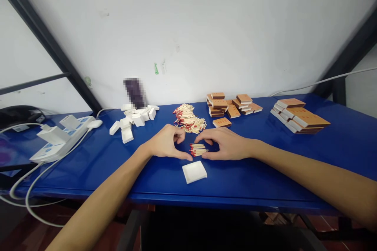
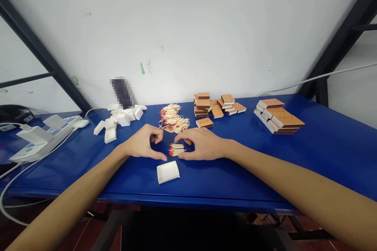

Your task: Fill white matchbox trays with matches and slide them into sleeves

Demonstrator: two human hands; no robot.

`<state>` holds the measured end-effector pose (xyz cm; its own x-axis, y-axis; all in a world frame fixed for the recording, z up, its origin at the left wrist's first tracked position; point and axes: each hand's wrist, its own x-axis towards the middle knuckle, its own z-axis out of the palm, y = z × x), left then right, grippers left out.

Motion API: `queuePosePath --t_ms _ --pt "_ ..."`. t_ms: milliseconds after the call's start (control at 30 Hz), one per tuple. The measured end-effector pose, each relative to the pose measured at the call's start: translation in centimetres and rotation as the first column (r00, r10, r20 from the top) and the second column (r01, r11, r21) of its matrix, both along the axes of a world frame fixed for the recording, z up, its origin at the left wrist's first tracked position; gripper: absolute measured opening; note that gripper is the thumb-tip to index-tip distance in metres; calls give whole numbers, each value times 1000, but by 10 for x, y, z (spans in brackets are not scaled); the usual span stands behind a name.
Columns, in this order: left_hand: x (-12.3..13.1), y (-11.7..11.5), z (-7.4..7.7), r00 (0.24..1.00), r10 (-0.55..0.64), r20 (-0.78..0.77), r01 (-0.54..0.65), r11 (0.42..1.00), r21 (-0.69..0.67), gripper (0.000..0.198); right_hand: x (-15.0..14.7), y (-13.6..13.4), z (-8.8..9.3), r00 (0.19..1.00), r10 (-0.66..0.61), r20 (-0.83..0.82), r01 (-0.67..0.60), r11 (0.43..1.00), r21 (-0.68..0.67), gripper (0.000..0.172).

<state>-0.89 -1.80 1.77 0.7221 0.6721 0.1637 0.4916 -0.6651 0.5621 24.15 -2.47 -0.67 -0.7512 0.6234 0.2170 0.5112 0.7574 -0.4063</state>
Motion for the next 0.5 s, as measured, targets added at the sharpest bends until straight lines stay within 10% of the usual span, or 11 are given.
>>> queuePosePath --t_ms 500 --pt "2 5 -6 987 43 -153 -23 991 130 30 -1 0 -2 1000 -27 -13 27 1000 -12 35"
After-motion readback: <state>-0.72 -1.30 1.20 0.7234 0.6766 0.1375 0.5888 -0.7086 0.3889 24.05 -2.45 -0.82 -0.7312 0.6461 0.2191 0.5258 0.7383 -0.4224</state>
